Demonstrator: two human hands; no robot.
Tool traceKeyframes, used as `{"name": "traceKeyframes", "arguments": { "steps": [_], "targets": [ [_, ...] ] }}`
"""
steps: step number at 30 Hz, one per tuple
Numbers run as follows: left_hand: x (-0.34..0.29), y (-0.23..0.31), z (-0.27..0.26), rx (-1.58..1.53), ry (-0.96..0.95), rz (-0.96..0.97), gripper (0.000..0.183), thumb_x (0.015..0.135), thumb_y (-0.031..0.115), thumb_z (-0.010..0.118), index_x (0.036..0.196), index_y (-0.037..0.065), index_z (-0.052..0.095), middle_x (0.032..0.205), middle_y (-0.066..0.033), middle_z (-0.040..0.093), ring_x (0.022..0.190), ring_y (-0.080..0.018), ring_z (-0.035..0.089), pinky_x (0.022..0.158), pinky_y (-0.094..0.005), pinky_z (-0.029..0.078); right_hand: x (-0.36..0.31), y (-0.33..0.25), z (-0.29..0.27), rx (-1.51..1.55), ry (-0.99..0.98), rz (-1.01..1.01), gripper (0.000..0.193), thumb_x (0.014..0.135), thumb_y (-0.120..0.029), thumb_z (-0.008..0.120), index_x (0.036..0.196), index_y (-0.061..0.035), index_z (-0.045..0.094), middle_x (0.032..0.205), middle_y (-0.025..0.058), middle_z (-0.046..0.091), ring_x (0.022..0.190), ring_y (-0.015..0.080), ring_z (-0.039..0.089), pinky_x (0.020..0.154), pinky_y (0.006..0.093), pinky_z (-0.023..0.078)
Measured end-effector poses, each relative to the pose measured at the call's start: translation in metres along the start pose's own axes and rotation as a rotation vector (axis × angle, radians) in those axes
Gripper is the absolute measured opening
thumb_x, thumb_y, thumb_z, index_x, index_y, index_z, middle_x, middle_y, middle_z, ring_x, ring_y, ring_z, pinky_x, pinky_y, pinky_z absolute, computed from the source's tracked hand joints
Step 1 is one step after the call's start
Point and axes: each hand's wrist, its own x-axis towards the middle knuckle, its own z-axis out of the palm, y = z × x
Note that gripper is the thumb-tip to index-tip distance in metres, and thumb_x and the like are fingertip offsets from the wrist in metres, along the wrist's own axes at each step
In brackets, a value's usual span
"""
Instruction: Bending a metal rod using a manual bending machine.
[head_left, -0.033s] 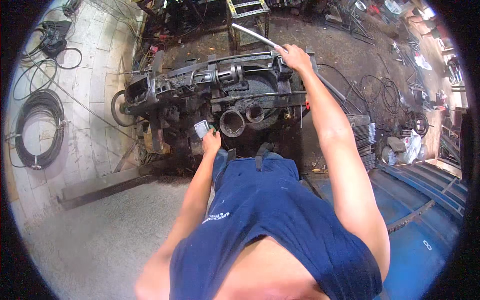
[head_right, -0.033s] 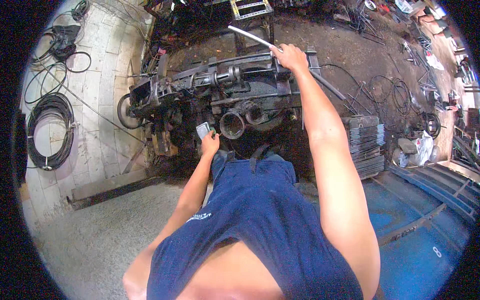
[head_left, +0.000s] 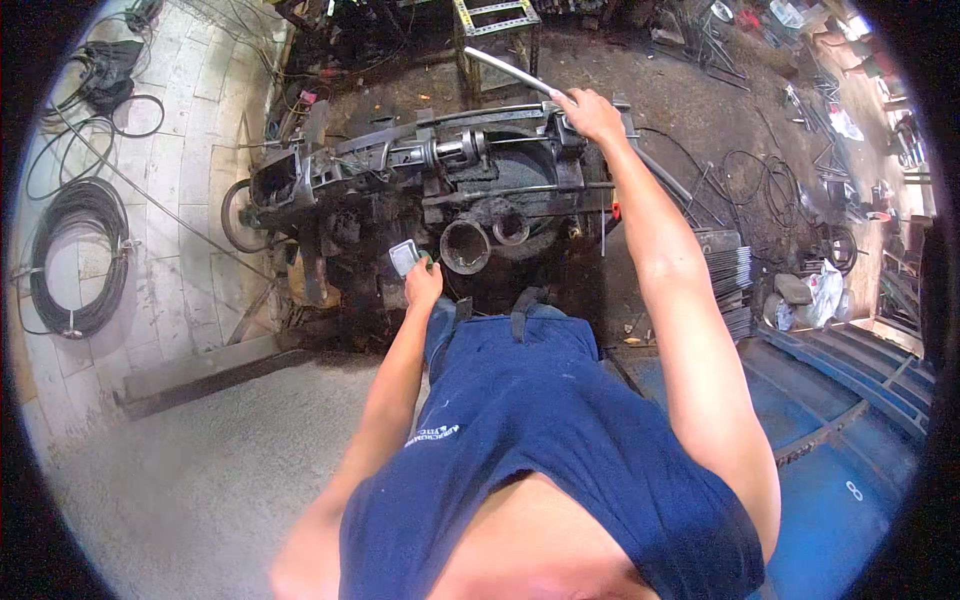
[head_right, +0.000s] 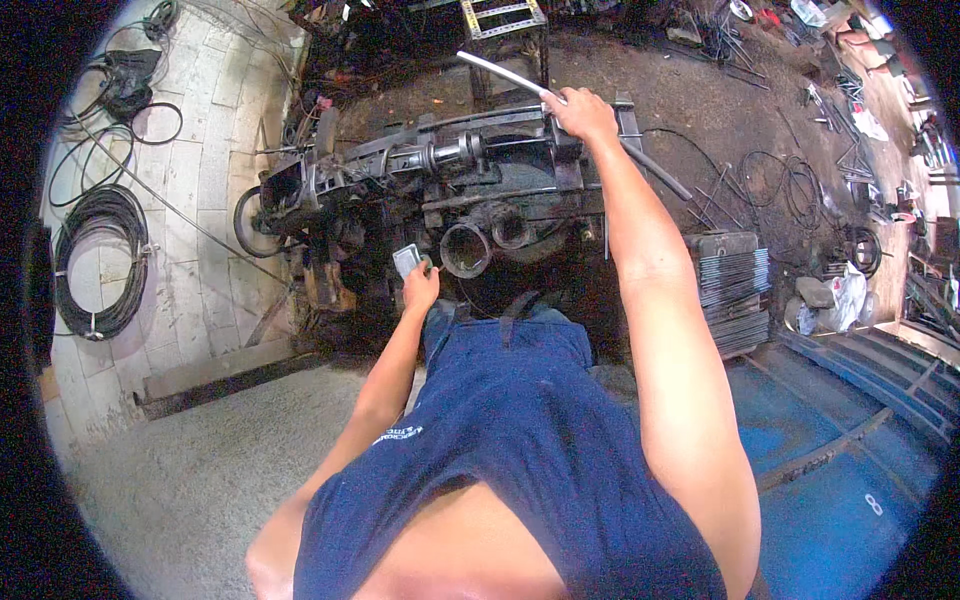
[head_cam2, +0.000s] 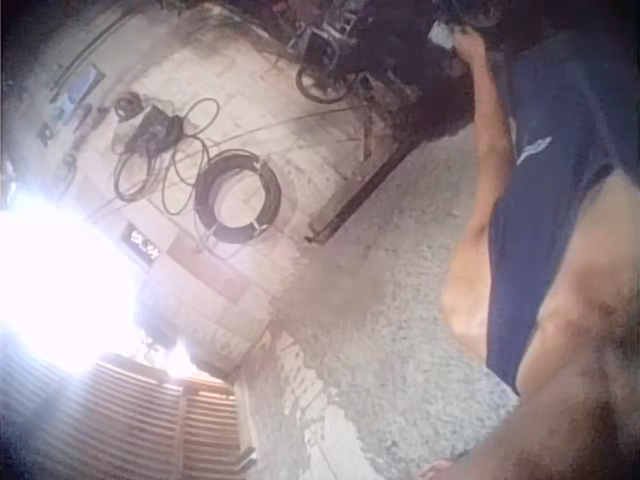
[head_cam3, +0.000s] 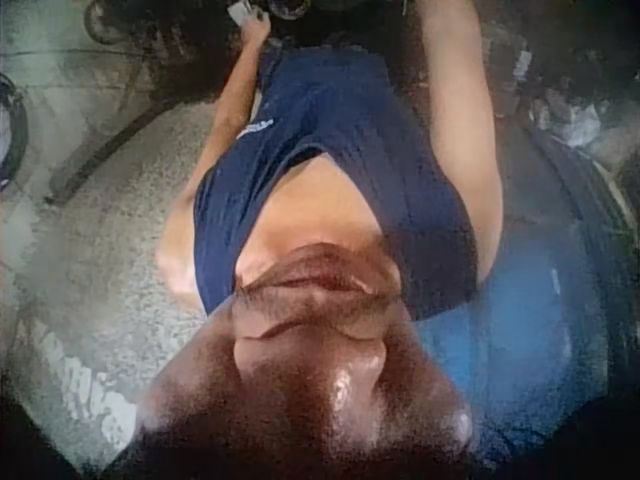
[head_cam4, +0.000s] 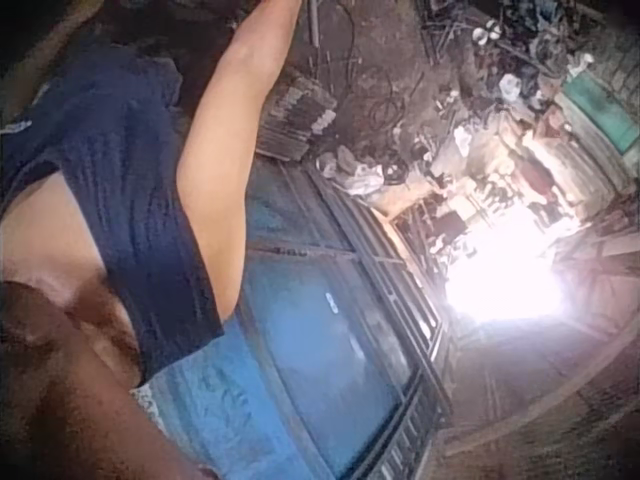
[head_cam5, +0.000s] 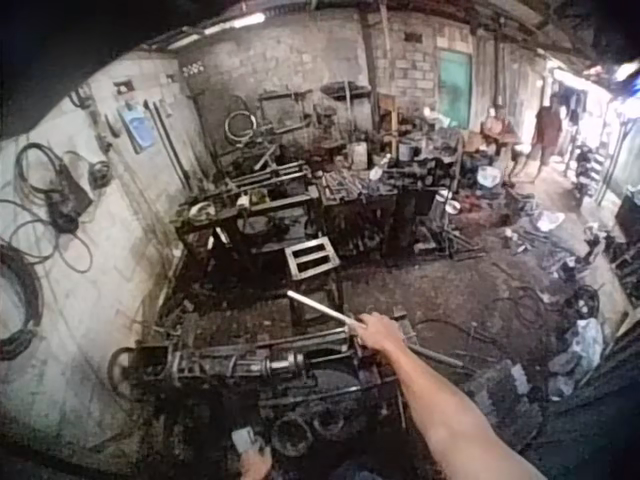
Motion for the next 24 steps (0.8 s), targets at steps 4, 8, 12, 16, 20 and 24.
{"name": "traceKeyframes", "arguments": {
  "steps": [4, 8, 12, 16, 20, 24],
  "targets": [
    [0.005, -0.005, -0.005, 0.031, -0.039, 0.004, 0.042, 0.088, 0.034, 0.061, 0.121, 0.008, 0.065, 0.11, -0.0231, 0.067, 0.104, -0.0404, 0.064, 0.09, -0.0483, 0.05, 0.001, -0.007, -0.001, 0.03, -0.007, 0.039, 0.075, 0.092, -0.069, 0.033, 0.122, -0.0084, 0.064, 0.125, 0.0204, 0.06, 0.118, 0.0369, 0.056, 0.1, 0.0483, 0.043],
    [0.012, -0.002, -0.014, 0.04, -0.133, 0.047, 0.043, 0.087, 0.035, 0.062, 0.122, 0.009, 0.065, 0.112, -0.0214, 0.067, 0.106, -0.0398, 0.063, 0.091, -0.047, 0.05, 0.006, -0.006, -0.001, 0.12, -0.08, 0.152, 0.075, 0.093, -0.069, 0.031, 0.122, -0.0068, 0.063, 0.127, 0.0208, 0.059, 0.119, 0.0371, 0.056, 0.101, 0.0487, 0.043],
    [0.026, -0.016, -0.011, 0.023, -0.17, 0.103, 0.043, 0.087, 0.035, 0.063, 0.122, 0.01, 0.065, 0.112, -0.0204, 0.067, 0.106, -0.0391, 0.063, 0.092, -0.0462, 0.05, 0.005, -0.01, 0.003, 0.045, -0.03, 0.165, 0.076, 0.094, -0.067, 0.029, 0.119, -0.0054, 0.064, 0.123, 0.0215, 0.061, 0.118, 0.0377, 0.056, 0.1, 0.0485, 0.042],
    [0.032, -0.014, -0.012, 0.05, -0.263, 0.151, 0.042, 0.087, 0.035, 0.063, 0.121, 0.011, 0.066, 0.113, -0.0198, 0.067, 0.106, -0.0382, 0.064, 0.092, -0.046, 0.05, 0.004, -0.006, 0.002, 0.019, -0.002, 0.166, 0.08, 0.092, -0.071, 0.027, 0.119, -0.0051, 0.065, 0.121, 0.0227, 0.062, 0.116, 0.0384, 0.057, 0.098, 0.0481, 0.043],
    [0.037, -0.013, -0.019, 0.096, -0.328, 0.209, 0.042, 0.087, 0.035, 0.062, 0.12, 0.011, 0.066, 0.111, -0.0199, 0.068, 0.105, -0.0378, 0.064, 0.091, -0.0466, 0.051, 0.008, -0.006, -0.004, 0.005, -0.052, 0.177, 0.084, 0.089, -0.076, 0.028, 0.12, -0.0073, 0.065, 0.12, 0.023, 0.063, 0.116, 0.0378, 0.058, 0.098, 0.0475, 0.043],
    [0.037, -0.01, -0.023, 0.133, -0.346, 0.22, 0.041, 0.086, 0.034, 0.063, 0.119, 0.01, 0.067, 0.107, -0.0205, 0.069, 0.102, -0.0381, 0.065, 0.09, -0.0468, 0.052, 0.008, -0.008, -0.002, 0.026, -0.093, 0.181, 0.085, 0.089, -0.077, 0.028, 0.121, -0.0066, 0.064, 0.126, 0.0193, 0.06, 0.122, 0.0342, 0.055, 0.101, 0.0482, 0.042]
  ]
}}
